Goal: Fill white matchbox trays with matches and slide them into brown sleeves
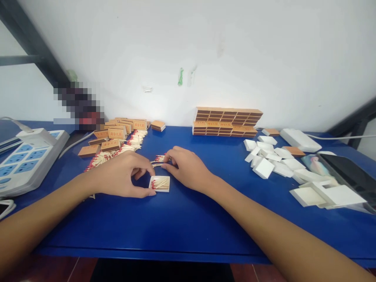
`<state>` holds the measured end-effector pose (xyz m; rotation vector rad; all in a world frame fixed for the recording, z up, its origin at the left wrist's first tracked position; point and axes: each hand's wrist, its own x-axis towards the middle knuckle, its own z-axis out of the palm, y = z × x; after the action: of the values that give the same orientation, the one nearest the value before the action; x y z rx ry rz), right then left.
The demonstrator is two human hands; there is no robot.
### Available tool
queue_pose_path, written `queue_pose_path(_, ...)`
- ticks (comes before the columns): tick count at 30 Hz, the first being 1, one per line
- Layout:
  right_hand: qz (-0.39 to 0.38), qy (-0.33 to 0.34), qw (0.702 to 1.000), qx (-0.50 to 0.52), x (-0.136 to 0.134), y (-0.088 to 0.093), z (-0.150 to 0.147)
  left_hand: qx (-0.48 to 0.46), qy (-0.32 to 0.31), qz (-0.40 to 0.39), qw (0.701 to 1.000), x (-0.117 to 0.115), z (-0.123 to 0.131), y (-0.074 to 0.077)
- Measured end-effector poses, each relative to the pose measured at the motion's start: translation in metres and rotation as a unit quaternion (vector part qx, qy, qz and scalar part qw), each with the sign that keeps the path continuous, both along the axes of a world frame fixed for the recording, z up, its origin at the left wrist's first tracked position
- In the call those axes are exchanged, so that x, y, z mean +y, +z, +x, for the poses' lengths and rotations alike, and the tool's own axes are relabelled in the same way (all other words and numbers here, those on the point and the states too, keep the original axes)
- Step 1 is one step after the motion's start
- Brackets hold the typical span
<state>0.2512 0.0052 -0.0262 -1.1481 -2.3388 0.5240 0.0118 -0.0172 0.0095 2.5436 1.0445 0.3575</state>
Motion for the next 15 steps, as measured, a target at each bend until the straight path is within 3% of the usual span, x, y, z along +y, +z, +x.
queue_pose_path(7, -0.002, -0.005, 0.998, -0.057, 0.005, 0.002, 0.012, 0.004, 0.004, 0.004, 1.000, 0.001, -0.001, 0.000)
queue_pose_path(15, 0.042, 0.016, 0.996, -0.081, -0.004, 0.021, 0.031, 0.026, 0.030, 0.056, 0.998, 0.005, -0.001, 0.002)
